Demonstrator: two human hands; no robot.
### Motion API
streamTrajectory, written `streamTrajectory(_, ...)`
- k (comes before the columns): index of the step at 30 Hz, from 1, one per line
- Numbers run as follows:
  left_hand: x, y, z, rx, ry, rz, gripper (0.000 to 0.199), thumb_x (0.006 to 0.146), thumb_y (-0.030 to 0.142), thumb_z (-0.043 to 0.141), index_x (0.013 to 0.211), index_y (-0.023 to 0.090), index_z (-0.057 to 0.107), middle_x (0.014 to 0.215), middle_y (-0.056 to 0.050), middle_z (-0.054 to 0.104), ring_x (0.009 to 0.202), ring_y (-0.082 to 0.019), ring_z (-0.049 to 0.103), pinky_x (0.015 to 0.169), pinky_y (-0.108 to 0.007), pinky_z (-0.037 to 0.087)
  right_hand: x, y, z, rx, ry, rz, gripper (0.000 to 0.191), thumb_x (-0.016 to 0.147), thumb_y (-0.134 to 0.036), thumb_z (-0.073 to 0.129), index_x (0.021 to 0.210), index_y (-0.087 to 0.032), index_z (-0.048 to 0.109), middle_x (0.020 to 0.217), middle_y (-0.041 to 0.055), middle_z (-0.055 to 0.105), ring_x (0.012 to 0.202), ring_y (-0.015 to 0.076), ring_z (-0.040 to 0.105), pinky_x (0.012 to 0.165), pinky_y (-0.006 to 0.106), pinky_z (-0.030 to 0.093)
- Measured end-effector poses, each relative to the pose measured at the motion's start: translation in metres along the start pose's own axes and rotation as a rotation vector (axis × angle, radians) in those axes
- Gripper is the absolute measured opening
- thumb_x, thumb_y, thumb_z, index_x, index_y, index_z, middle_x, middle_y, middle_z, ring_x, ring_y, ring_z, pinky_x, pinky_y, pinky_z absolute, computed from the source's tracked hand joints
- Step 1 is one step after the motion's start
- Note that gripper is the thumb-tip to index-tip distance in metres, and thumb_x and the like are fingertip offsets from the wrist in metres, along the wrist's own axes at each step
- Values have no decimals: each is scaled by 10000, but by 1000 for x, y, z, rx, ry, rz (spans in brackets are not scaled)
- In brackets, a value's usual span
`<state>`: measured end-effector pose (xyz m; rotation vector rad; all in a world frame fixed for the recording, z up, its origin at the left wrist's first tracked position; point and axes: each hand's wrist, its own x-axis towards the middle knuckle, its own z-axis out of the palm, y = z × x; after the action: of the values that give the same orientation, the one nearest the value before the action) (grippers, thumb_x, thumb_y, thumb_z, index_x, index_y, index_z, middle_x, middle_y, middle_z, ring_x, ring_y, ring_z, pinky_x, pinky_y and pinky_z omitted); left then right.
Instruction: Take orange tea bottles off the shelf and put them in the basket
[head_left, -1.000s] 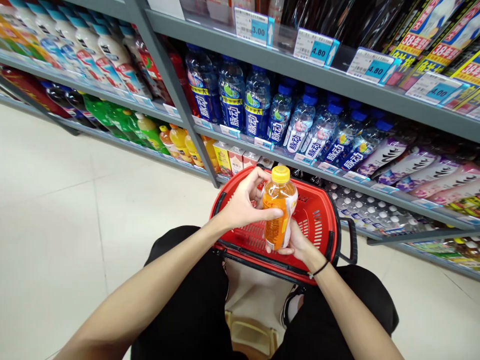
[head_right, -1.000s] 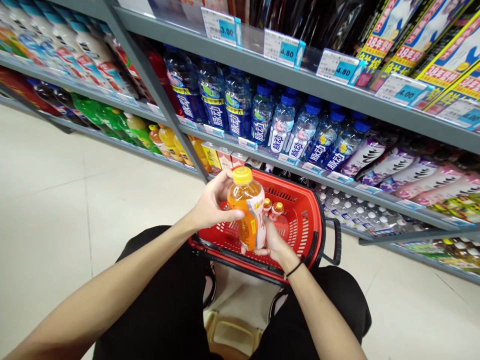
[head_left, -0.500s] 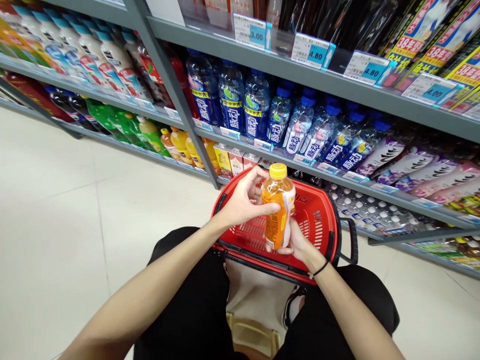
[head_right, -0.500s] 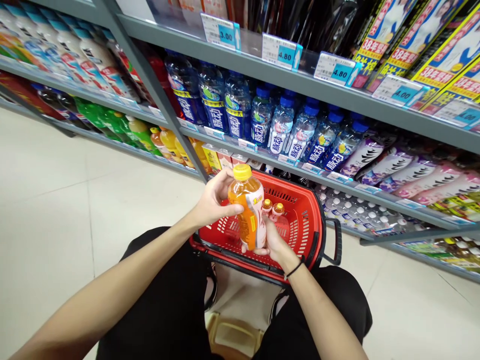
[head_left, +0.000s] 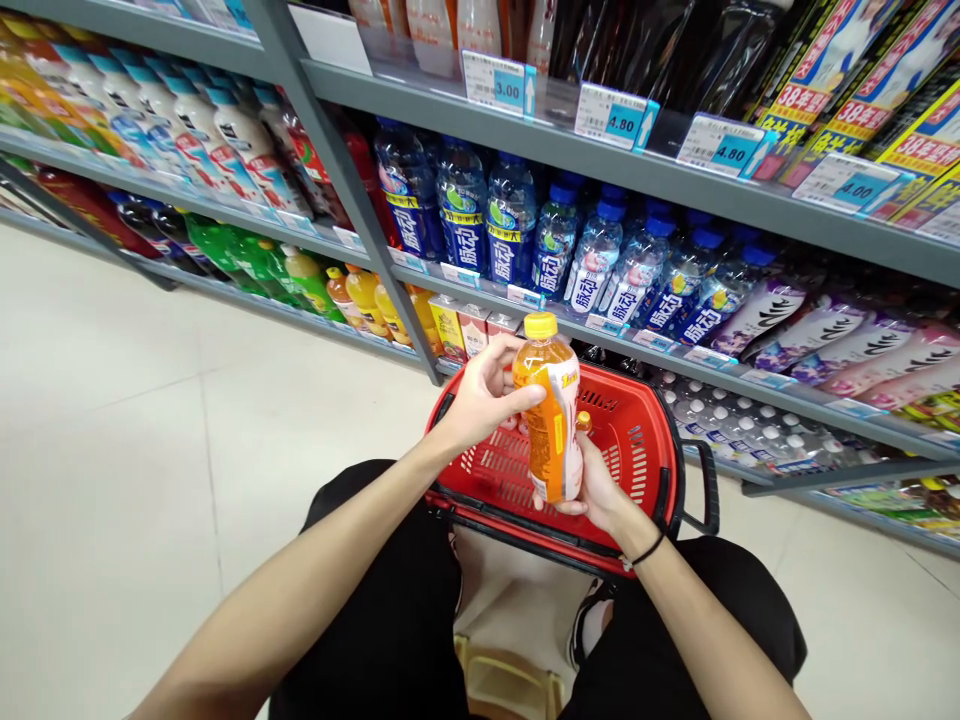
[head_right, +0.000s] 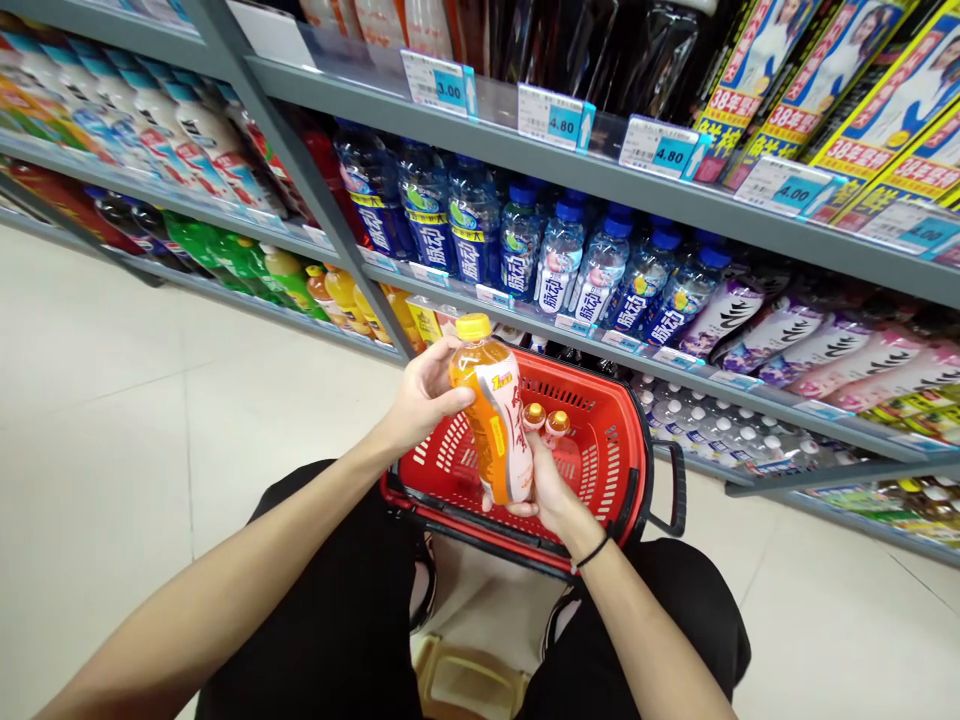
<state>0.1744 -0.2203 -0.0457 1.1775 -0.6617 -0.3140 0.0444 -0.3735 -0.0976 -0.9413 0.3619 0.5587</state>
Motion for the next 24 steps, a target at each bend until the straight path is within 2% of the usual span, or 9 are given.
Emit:
streamTrajectory(4, 6, 4, 2, -51, 156, -61, 593, 667, 527, 940, 1006, 180, 598, 971, -36, 733, 796, -134, 684, 704, -242, 562, -6, -2, 7, -66, -73, -7, 959, 979, -826, 152, 1074, -53, 711, 693, 172, 734, 330, 114, 430, 287, 191, 188)
streamTrajectory(6, 8, 7, 2, -71, 254, -141, 611, 652, 563, 939, 988, 177, 604, 946, -31, 720, 785, -129, 671, 686, -230, 547, -9, -4, 12, -79, -130, -43, 953, 934, -875, 246, 1058, -57, 719, 722, 180, 751, 361, 133, 485, 299, 201, 274)
streamTrajectory(8, 8, 10, 3, -85, 336, -221, 622, 655, 616, 920, 959, 175, 605, 866, -20, 691, 664, -101, 607, 558, -205, 462, -12, -7, 17, -64, -167, -104, 899, 914, -868, 340, 1046, -67, 725, 756, 185, 767, 439, 170, 577, 344, 221, 384)
streamTrajectory(10, 8, 12, 4, -116, 389, -264, 631, 651, 654, 910, 918, 172, 602, 747, 10, 619, 527, -58, 464, 448, -198, 309, -14, -9, 20, -37, -180, -167, 829, 915, -833, 411, 1037, -80, 732, 785, 184, 778, 527, 204, 649, 411, 246, 471)
streamTrajectory(12, 9, 13, 4, -161, 416, -267, 627, 650, 661, 912, 873, 168, 595, 647, 51, 506, 472, -31, 313, 426, -205, 201, -14, -10, 19, -12, -191, -211, 790, 907, -812, 449, 1019, -86, 739, 805, 188, 783, 595, 234, 692, 454, 270, 514)
streamTrajectory(15, 10, 11, 3, -219, 433, -259, 602, 671, 643, 915, 815, 161, 586, 579, 95, 342, 481, -25, 197, 438, -203, 160, -16, -12, 17, 7, -231, -237, 791, 891, -810, 459, 1006, -82, 746, 841, 206, 785, 674, 281, 726, 484, 313, 547)
streamTrajectory(18, 12, 8, 0, -269, 429, -288, 573, 734, 641, 879, 754, 159, 571, 557, 105, 260, 484, -32, 172, 438, -200, 159, -19, -13, 14, 14, -249, -267, 786, 889, -801, 466, 1029, -79, 746, 875, 216, 787, 730, 306, 742, 508, 334, 562)
streamTrajectory(21, 13, 5, -3, -304, 412, -311, 526, 790, 637, 835, 806, 151, 637, 545, 89, 329, 466, -36, 200, 430, -201, 190, -22, -14, 12, 10, -220, -318, 764, 900, -791, 486, 1034, -86, 747, 886, 214, 791, 753, 301, 753, 504, 305, 548)
streamTrajectory(24, 14, 4, -5, -311, 389, -311, 528, 836, 655, 782, 984, 152, 717, 685, -3, 626, 540, -71, 473, 502, -207, 371, -22, -15, 12, -11, -160, -394, 706, 915, -770, 534, 1032, -108, 751, 881, 191, 798, 747, 278, 765, 500, 276, 547)
